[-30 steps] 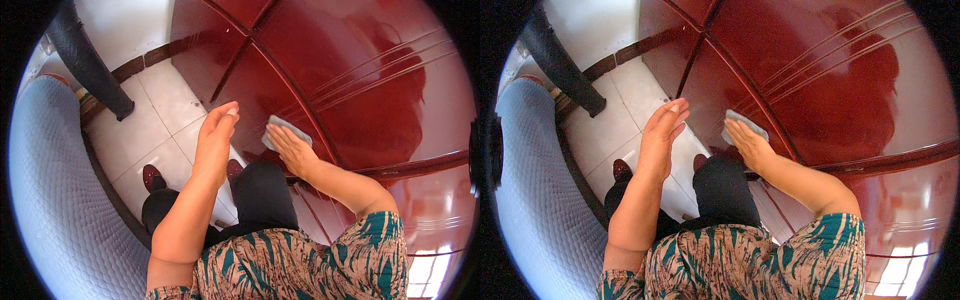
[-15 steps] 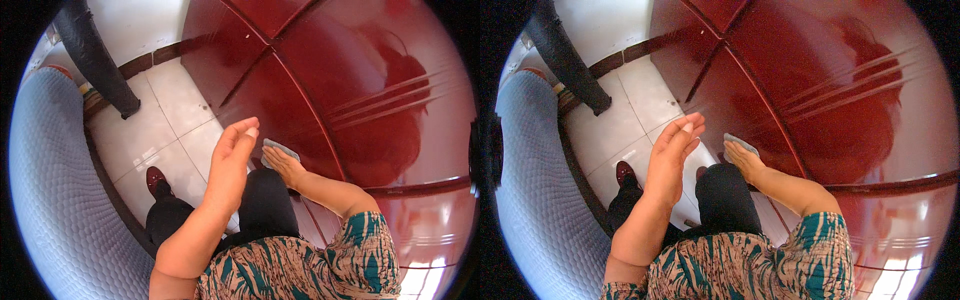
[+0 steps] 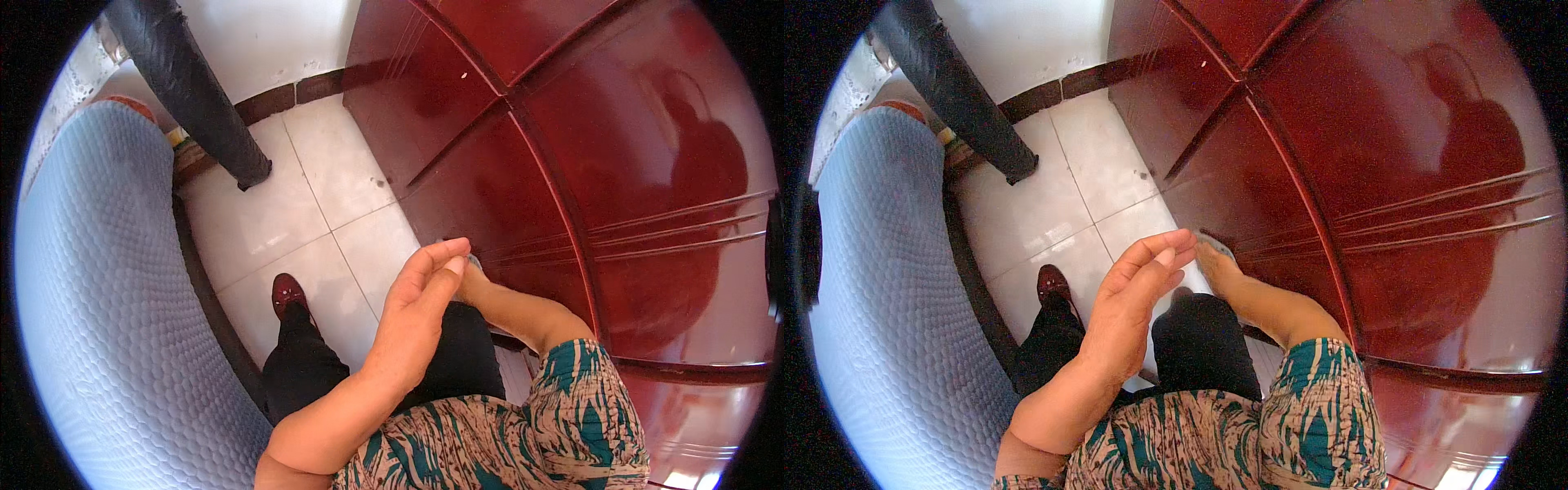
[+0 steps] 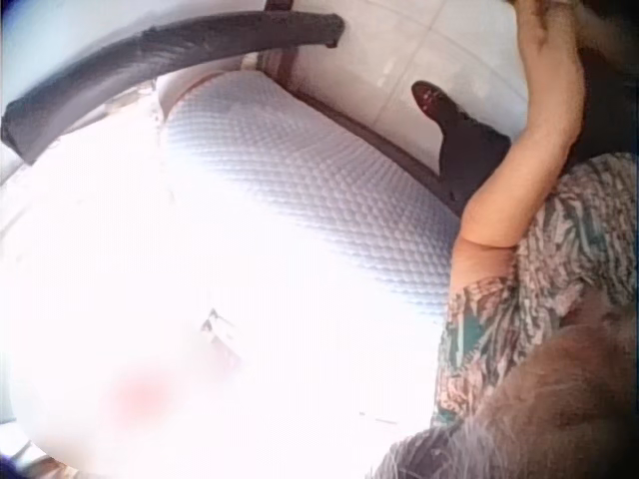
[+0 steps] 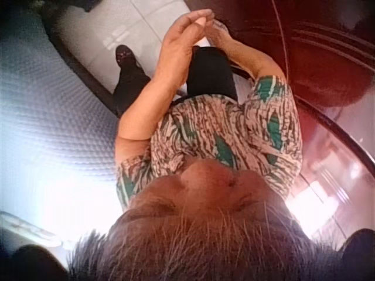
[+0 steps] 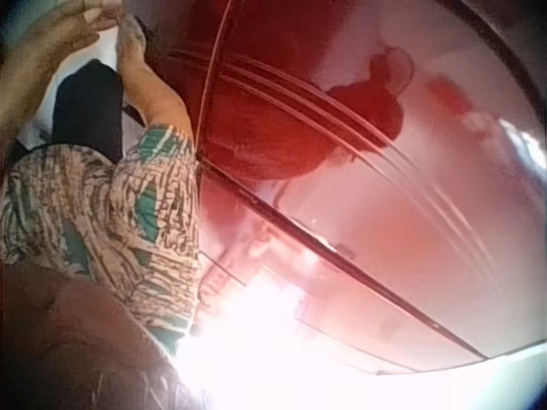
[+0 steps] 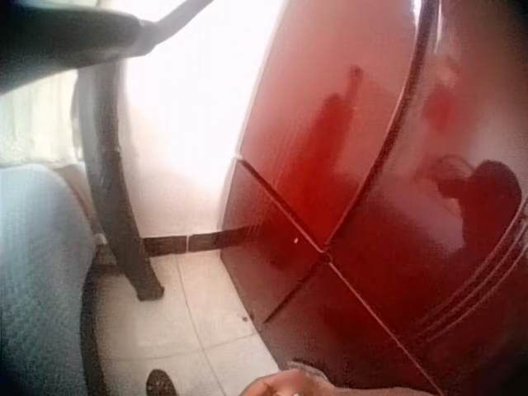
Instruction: The person wipes the exterior surface of a large wooden cabinet using a cloth, moving it repeatedly across the panels and edges.
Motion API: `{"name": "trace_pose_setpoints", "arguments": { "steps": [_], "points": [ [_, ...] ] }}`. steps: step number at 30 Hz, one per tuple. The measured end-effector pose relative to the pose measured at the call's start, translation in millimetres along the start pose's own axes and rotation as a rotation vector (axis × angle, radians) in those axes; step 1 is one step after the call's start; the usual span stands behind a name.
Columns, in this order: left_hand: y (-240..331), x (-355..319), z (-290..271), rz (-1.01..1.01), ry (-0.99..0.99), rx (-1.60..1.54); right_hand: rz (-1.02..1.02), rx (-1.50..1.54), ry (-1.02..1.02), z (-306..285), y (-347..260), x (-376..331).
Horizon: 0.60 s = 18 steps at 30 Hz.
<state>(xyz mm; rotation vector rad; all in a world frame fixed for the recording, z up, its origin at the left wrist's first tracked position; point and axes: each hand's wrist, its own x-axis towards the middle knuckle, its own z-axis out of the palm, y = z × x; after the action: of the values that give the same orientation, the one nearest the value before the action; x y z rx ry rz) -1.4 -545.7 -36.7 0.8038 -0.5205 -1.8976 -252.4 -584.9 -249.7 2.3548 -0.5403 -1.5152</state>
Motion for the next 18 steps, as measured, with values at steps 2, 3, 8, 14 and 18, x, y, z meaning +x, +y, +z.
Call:
{"name": "trace_pose_setpoints", "arguments": {
  "steps": [2,3,8,14,18],
  "points": [
    [1.9,0.5,0.6,0.005,0.001,0.003,-0.097,0.042,-0.034,8.0,-18.7,-14.3],
    [2.6,0.5,-0.6,0.016,0.01,-0.003,-0.133,0.056,-0.046,6.2,-25.8,-22.8],
    [7.3,-0.5,-1.7,0.035,0.03,-0.001,-0.211,0.131,-0.086,-10.4,-50.4,-73.8],
    [8.7,-4.1,-5.0,0.042,0.024,0.005,-0.12,0.066,-0.066,-27.3,-22.2,-77.7],
    [6.4,-4.7,-5.0,0.034,0.017,0.008,-0.024,-0.111,-0.039,-23.9,19.9,-16.7]
  ]
}}
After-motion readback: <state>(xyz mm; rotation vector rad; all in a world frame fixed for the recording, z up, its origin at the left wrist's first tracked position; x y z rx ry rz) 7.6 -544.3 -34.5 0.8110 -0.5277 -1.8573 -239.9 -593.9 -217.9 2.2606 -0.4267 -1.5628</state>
